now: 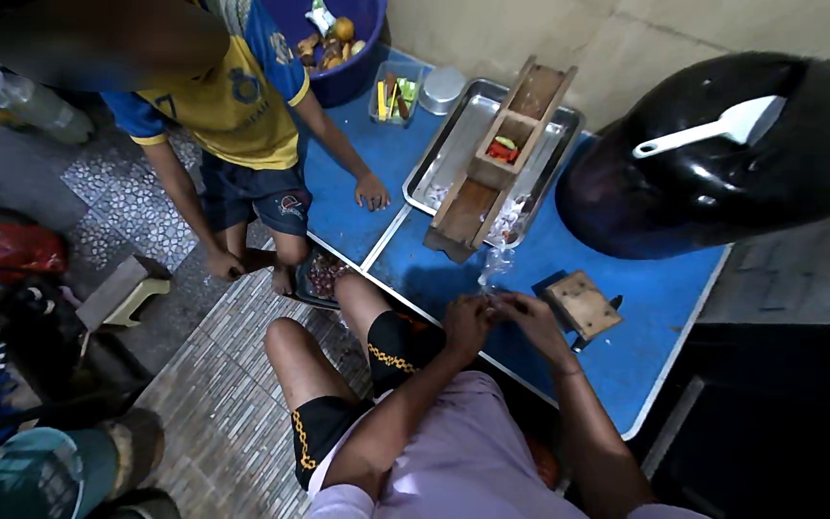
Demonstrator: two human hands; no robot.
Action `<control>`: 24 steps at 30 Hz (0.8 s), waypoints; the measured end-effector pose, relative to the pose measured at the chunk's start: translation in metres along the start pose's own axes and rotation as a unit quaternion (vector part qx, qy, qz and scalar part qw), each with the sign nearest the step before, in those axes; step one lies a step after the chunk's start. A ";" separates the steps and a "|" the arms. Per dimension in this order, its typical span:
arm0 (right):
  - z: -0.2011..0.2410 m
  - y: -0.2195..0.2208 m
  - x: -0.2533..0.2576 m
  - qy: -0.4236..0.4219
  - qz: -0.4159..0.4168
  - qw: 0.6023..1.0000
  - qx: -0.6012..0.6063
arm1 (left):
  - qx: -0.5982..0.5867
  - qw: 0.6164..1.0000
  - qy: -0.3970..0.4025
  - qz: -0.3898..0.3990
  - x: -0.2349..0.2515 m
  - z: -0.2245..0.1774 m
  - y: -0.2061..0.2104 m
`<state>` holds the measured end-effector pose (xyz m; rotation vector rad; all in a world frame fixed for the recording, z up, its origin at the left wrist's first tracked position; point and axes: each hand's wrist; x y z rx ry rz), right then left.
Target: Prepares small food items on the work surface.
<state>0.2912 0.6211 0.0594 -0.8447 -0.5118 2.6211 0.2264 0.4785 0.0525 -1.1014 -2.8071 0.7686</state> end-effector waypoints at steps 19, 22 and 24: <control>-0.002 0.010 -0.006 -0.158 -0.042 0.982 -0.096 | -0.231 0.968 -0.093 0.002 0.003 0.006 -0.004; 0.001 0.013 -0.008 -0.158 -0.047 0.982 -0.092 | -0.251 0.963 -0.101 0.010 0.004 0.008 -0.004; 0.003 0.014 -0.011 -0.157 -0.051 0.982 -0.091 | -0.259 0.960 -0.106 0.014 0.003 0.007 -0.004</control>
Point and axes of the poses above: each hand's wrist, its own x-axis towards the middle knuckle, its own y-axis out of the palm, z = x × y, and after that the axes turned 13 degrees about y, right-handed
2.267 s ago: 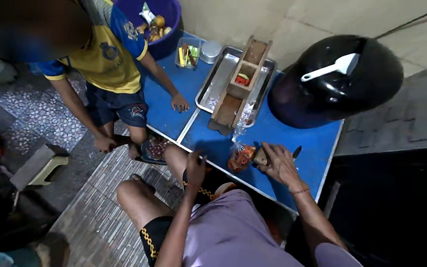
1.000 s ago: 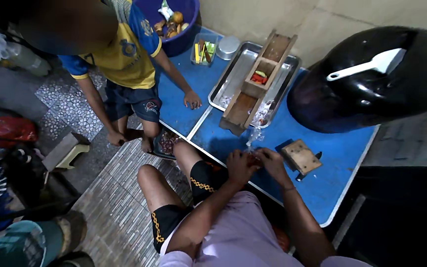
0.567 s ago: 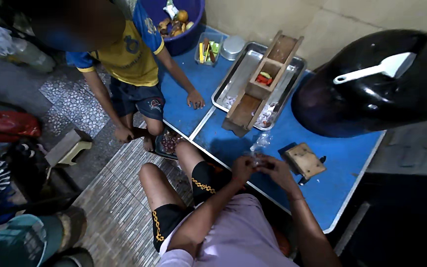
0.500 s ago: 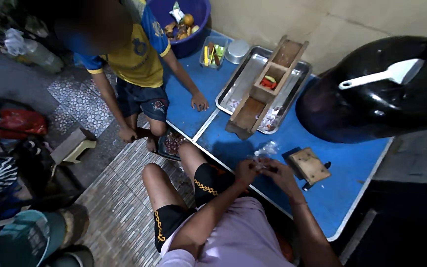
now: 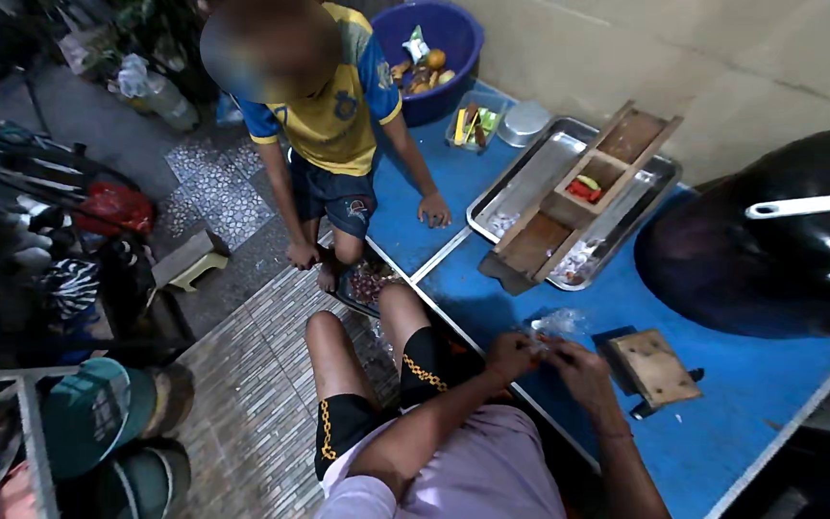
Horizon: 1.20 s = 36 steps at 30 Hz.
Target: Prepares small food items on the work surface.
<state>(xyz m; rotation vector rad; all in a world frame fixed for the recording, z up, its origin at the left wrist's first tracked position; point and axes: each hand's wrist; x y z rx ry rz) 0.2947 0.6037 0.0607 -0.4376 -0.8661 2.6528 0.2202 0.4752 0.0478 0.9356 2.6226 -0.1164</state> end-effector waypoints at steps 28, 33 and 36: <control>-0.004 -0.003 0.003 0.021 -0.074 0.992 -0.104 | -0.056 0.997 -0.017 0.050 -0.012 -0.017 0.008; 0.014 -0.021 0.002 0.076 -0.105 0.977 -0.170 | -0.041 0.998 0.013 0.037 -0.013 -0.016 0.001; -0.001 -0.023 0.005 0.076 -0.116 0.972 -0.189 | -0.038 0.999 0.001 0.024 -0.008 0.001 0.003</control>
Point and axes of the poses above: each hand's wrist, its own x-axis towards the middle knuckle, its own y-axis out of the palm, z = x × y, and after that the axes turned 13 degrees about y, right-handed
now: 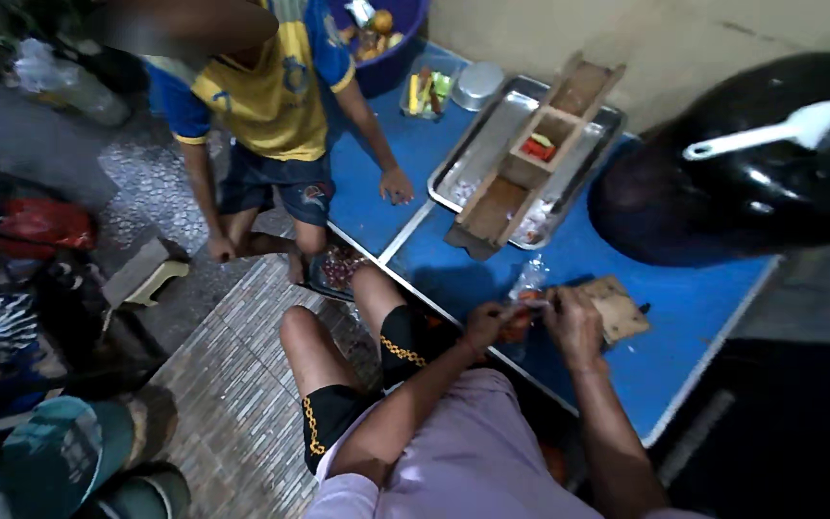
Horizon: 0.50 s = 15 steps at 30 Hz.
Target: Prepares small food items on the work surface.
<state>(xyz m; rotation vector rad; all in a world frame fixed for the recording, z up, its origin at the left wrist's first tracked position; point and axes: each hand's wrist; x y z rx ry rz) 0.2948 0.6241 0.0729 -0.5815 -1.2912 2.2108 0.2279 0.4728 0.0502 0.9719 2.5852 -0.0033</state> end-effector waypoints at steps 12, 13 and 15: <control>-0.034 -0.005 0.022 0.040 -0.025 0.999 -0.020 | 0.002 0.999 -0.036 -0.026 -0.001 0.023 0.007; -0.034 -0.007 0.024 0.039 -0.009 0.999 -0.006 | 0.012 0.999 -0.027 -0.029 -0.001 0.023 0.008; -0.030 -0.014 0.025 0.051 0.034 0.997 0.038 | 0.018 0.999 0.001 -0.033 0.000 0.022 0.008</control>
Point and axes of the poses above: each hand's wrist, its own x-axis towards the middle knuckle, its own y-axis out of the palm, z = x × y, and after that the axes turned 13 degrees about y, right-handed
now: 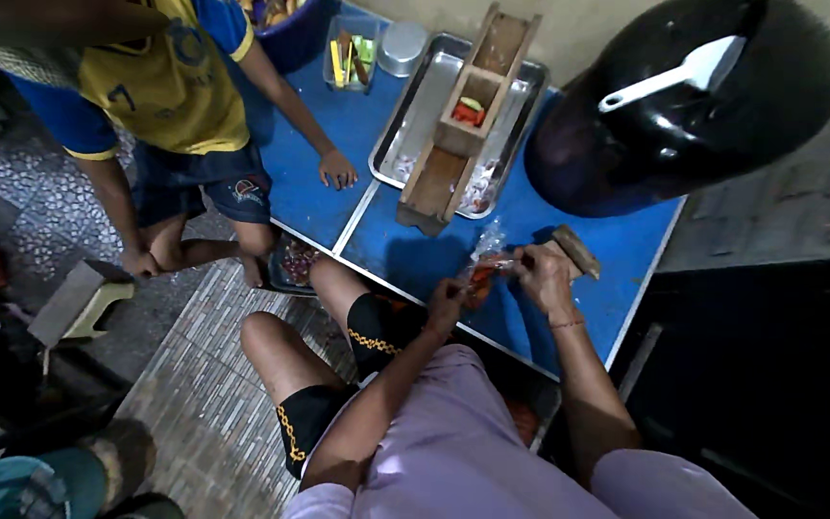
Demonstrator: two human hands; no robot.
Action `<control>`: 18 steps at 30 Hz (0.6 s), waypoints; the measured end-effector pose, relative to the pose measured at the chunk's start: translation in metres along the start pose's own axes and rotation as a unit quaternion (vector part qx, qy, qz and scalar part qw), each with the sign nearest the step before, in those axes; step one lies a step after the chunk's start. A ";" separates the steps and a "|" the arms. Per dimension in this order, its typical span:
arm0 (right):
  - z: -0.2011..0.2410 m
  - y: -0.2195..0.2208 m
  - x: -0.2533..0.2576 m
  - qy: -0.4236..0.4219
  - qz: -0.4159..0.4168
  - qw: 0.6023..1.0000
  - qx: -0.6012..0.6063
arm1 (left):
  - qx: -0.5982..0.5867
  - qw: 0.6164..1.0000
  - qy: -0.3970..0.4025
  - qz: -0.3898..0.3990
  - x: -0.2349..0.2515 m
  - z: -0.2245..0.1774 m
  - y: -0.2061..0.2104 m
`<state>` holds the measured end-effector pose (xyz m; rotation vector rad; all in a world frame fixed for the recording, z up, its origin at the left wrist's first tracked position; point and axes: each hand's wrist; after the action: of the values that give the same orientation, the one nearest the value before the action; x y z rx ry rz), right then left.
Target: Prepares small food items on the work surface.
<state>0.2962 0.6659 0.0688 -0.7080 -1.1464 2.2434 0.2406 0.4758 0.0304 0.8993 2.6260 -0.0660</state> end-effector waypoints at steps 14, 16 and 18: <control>0.020 0.015 -0.029 -0.032 0.081 0.995 0.044 | 0.085 0.986 0.143 -0.009 -0.003 -0.012 0.001; 0.011 0.031 -0.017 -0.078 0.067 0.994 0.023 | 0.126 0.971 0.198 0.033 -0.004 -0.019 0.000; 0.006 0.041 -0.007 -0.079 0.078 0.994 -0.006 | 0.179 0.958 0.213 0.069 -0.002 -0.022 0.002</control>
<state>0.2890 0.6368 0.0391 -0.6559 -1.2177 2.4627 0.2366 0.4797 0.0520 1.3478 2.9925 -0.3599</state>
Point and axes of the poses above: each hand's wrist, its own x-axis towards the middle knuckle, its own y-axis out of the palm, z = x × y, and after that the axes turned 13 degrees about y, right-handed
